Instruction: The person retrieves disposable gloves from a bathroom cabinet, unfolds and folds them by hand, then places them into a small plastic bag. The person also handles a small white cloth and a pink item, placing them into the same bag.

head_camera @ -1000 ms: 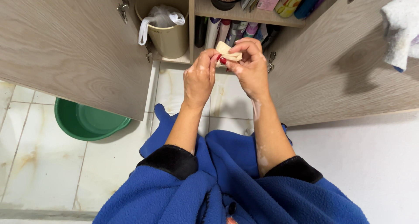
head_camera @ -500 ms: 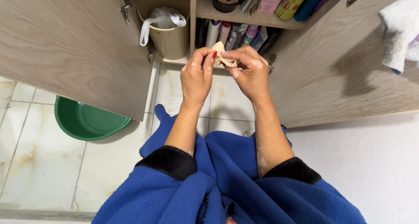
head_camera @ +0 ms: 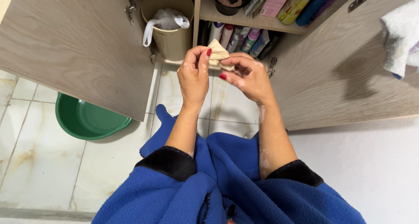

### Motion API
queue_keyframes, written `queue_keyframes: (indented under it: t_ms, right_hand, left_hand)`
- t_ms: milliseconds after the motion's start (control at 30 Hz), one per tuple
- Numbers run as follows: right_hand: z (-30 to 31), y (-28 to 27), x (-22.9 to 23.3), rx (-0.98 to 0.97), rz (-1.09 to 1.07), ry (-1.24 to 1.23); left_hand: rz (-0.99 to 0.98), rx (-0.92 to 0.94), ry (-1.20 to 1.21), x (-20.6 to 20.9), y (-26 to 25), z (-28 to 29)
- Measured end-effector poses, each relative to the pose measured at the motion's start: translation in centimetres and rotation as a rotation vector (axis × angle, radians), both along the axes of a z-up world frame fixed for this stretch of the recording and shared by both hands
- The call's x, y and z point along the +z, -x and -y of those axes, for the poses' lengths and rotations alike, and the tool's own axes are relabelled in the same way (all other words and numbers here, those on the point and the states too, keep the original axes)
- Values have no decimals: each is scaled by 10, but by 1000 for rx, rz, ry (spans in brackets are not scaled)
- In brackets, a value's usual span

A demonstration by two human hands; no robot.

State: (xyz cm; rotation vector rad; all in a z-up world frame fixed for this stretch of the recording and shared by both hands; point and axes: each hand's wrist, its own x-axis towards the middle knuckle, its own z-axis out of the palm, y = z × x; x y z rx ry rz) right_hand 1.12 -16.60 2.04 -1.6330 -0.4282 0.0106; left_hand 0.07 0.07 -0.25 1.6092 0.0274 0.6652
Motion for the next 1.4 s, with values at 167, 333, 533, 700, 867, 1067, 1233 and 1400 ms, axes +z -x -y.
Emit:
queue_keyframes:
  t_ms: [167,333,533,700,867,1067,1233,1400]
  right_hand:
    - [-9,-11,-16,-160,-165,-237]
    - [-2,-10,-13,-215,-114,-351]
    - [-6,-3,-5,-197,-29,-365]
    - [-5,4,1,-110,51,-251]
    - [-16,5,-5,-305,172,-142]
    - [-23,10,1,-418,569,265]
    - [-19,15,16,-215,621,350]
    - [-22,10,5,-251,307,172]
  left_hand:
    - [4,-4,44,-2,0,4]
    - [58,3,-34,-1,1,6]
    - [189,87,-328,-1,3,9]
    - [183,157,-478,1,3,6]
    - [147,172,-539,-1,2,6]
    - [135,88,-393,-5,2,9]
    - [128,78,-297,-5,-1,1]
    - [181,59,-308,-4,2,3]
